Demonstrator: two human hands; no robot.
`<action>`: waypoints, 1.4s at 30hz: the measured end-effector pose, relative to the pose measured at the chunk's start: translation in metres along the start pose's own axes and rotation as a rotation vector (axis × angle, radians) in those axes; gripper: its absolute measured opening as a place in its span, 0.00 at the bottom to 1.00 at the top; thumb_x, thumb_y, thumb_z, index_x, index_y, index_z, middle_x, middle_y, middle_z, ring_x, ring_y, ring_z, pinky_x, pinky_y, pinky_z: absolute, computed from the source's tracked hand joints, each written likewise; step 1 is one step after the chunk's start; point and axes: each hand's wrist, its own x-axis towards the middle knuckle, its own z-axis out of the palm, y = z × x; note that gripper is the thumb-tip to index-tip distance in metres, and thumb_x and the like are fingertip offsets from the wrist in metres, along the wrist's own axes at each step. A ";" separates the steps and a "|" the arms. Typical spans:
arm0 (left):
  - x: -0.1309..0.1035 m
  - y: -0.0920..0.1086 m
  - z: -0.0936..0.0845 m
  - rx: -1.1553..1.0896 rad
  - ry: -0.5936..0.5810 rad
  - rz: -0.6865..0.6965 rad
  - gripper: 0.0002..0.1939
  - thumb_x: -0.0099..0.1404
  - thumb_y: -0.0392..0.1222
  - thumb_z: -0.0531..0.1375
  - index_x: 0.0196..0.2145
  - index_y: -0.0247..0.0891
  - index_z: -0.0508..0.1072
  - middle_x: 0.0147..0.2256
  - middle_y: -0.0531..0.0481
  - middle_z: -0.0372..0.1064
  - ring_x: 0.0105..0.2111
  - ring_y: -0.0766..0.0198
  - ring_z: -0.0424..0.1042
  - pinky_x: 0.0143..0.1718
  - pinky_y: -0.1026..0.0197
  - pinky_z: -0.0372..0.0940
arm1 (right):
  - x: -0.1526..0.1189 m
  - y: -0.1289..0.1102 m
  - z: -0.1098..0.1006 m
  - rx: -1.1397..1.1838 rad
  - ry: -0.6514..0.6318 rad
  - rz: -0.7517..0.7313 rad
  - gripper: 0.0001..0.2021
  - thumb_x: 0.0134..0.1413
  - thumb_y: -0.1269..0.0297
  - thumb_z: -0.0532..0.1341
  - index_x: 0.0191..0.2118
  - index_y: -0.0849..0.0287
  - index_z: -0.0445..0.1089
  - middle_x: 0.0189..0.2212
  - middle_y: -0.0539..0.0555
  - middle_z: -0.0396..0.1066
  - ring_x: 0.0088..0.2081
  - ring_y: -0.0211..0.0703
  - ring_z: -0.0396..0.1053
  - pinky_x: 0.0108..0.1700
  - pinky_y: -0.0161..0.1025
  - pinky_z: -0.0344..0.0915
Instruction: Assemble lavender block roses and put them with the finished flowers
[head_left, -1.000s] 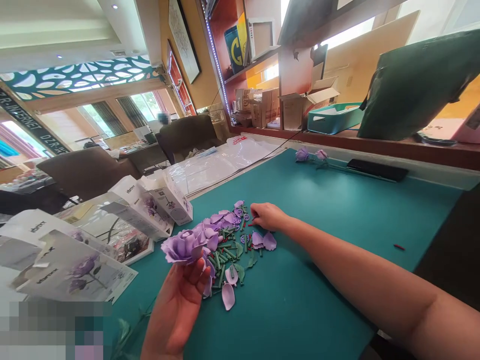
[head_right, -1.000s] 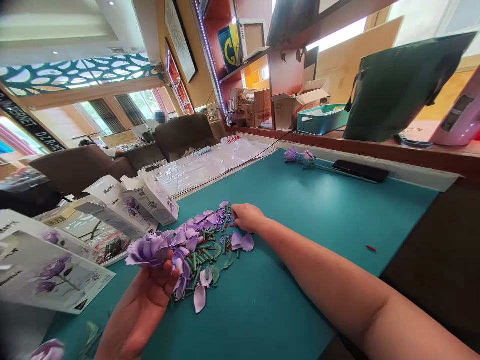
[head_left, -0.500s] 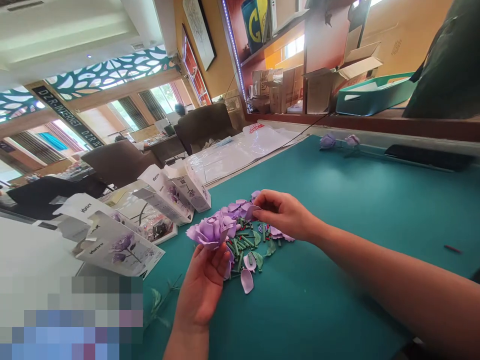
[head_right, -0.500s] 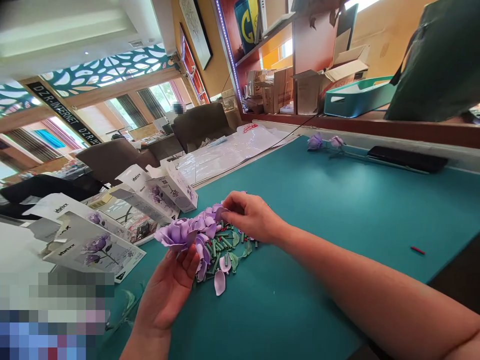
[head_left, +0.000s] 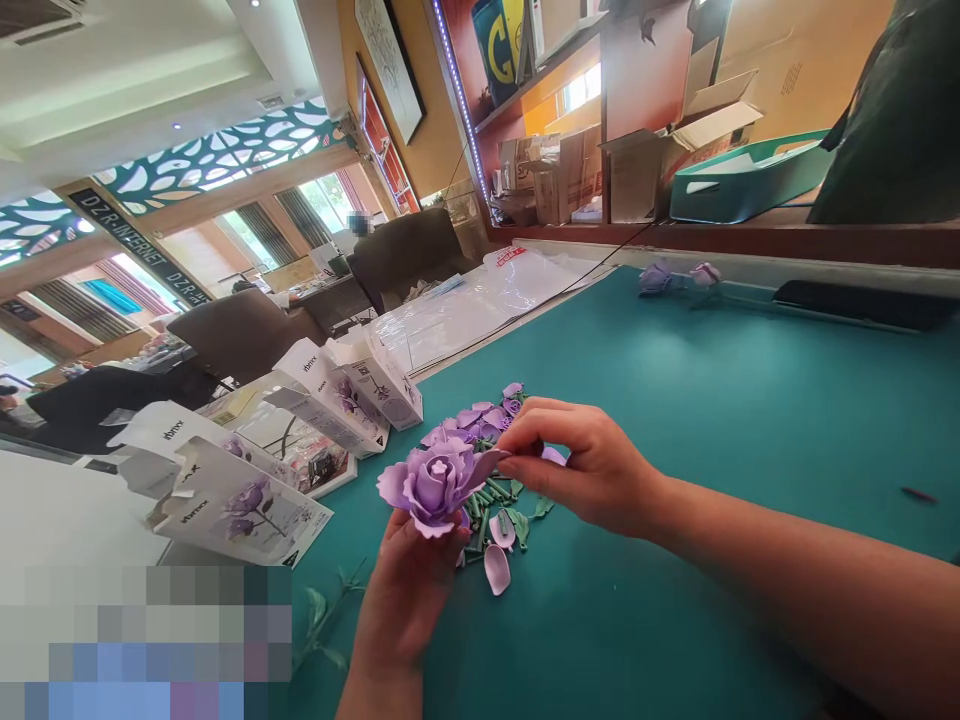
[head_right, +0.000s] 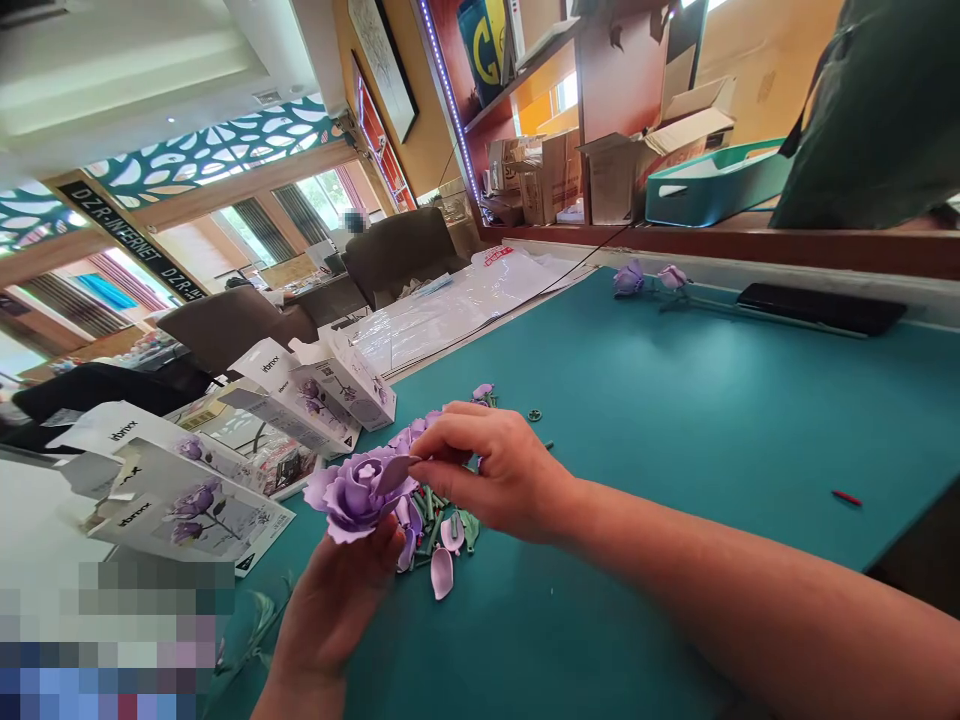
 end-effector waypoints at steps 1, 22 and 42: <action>0.000 0.000 -0.001 0.008 -0.006 0.000 0.12 0.50 0.37 0.68 0.35 0.42 0.77 0.32 0.52 0.77 0.31 0.62 0.76 0.33 0.62 0.72 | -0.001 -0.001 0.000 -0.017 -0.008 -0.020 0.05 0.55 0.64 0.60 0.31 0.56 0.71 0.24 0.49 0.67 0.27 0.36 0.64 0.29 0.35 0.62; -0.001 -0.003 0.000 0.020 -0.032 0.043 0.27 0.48 0.40 0.70 0.47 0.47 0.73 0.42 0.49 0.75 0.33 0.61 0.72 0.34 0.59 0.69 | -0.007 0.008 0.015 -0.245 -0.014 -0.412 0.07 0.58 0.69 0.57 0.30 0.60 0.69 0.24 0.51 0.67 0.27 0.36 0.61 0.32 0.34 0.61; -0.001 -0.011 0.012 0.004 0.098 -0.033 0.15 0.47 0.37 0.70 0.34 0.41 0.74 0.34 0.52 0.76 0.33 0.65 0.73 0.31 0.62 0.67 | -0.011 0.020 0.024 -0.358 -0.080 -0.233 0.06 0.56 0.68 0.58 0.28 0.59 0.68 0.25 0.51 0.68 0.29 0.36 0.63 0.33 0.33 0.60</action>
